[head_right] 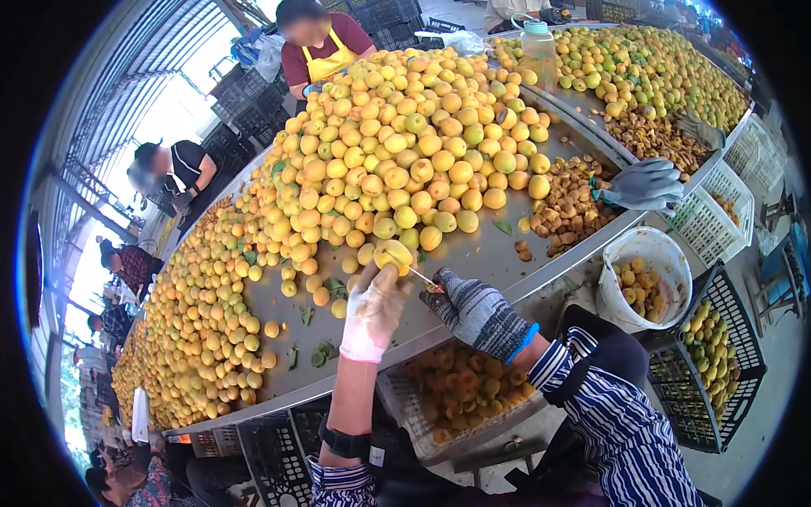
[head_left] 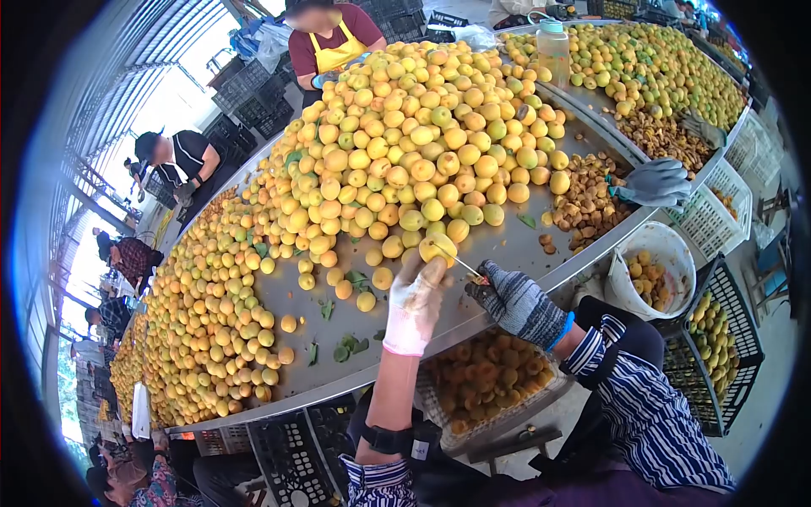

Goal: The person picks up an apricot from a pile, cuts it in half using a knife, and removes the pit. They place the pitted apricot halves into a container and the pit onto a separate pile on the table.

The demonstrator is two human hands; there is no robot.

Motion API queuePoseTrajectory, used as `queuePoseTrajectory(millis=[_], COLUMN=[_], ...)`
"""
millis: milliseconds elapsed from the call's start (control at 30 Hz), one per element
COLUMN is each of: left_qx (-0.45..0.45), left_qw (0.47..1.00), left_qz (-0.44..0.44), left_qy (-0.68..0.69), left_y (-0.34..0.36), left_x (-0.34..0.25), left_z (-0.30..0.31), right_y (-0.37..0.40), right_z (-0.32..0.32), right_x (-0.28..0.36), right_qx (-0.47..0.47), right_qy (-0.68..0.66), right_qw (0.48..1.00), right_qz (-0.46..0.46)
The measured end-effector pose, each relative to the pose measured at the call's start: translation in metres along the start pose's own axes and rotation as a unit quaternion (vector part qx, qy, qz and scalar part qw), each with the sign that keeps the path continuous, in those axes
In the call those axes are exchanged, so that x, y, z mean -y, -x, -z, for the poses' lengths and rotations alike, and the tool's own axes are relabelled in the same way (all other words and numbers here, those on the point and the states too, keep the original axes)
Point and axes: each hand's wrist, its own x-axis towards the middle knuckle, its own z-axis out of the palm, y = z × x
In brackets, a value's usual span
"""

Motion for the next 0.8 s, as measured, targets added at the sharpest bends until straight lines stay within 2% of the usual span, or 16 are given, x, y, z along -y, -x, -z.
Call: queuePoseTrajectory(millis=[67, 133, 233, 300, 367, 400, 500, 533, 633, 700, 733, 800], left_qx=[0.017, 0.028, -0.022, -0.043, -0.057, -0.055, -0.049, -0.047, -0.042, -0.043, -0.042, -0.094], left_qw=[1.000, 0.998, 0.998, 0.993, 0.970, 0.970, 0.915, 0.915, 0.924, 0.954, 0.954, 0.981], left_qz=[0.011, 0.030, 0.006, -0.001, -0.088, -0.086, -0.147, -0.145, -0.134, -0.060, -0.057, 0.055], left_qy=[-0.006, 0.046, -0.060, -0.110, -0.217, -0.219, -0.372, -0.373, -0.356, -0.290, -0.291, -0.160], left_y=[0.000, -0.002, 0.001, 0.004, 0.004, 0.003, 0.002, 0.002, 0.002, 0.003, 0.002, 0.002], left_x=[-0.002, 0.000, -0.001, 0.001, 0.000, -0.002, -0.006, -0.006, -0.007, -0.008, -0.005, 0.002], left_z=[-0.012, -0.013, -0.021, -0.021, -0.016, -0.015, -0.010, -0.010, -0.013, -0.017, -0.020, -0.025], right_y=[0.000, 0.002, 0.003, 0.001, 0.000, 0.000, 0.001, 0.001, 0.001, 0.002, 0.002, 0.000], right_z=[0.001, 0.002, 0.001, 0.004, 0.006, 0.007, 0.003, 0.003, 0.001, -0.003, -0.004, -0.008], right_x=[0.000, -0.001, 0.001, 0.009, 0.013, 0.013, 0.008, 0.007, 0.004, 0.002, 0.003, 0.007], right_qx=[-0.004, -0.008, -0.015, 0.030, 0.033, 0.036, 0.025, 0.024, 0.030, 0.025, 0.024, 0.035], right_qy=[0.006, 0.013, 0.008, 0.018, 0.016, 0.014, 0.016, 0.015, 0.000, 0.015, 0.014, 0.023], right_qw=[1.000, 1.000, 1.000, 0.999, 0.999, 0.999, 1.000, 1.000, 0.999, 1.000, 1.000, 0.998], right_qz=[0.001, 0.002, 0.013, -0.034, -0.028, -0.021, -0.004, -0.006, -0.012, -0.004, -0.007, -0.050])
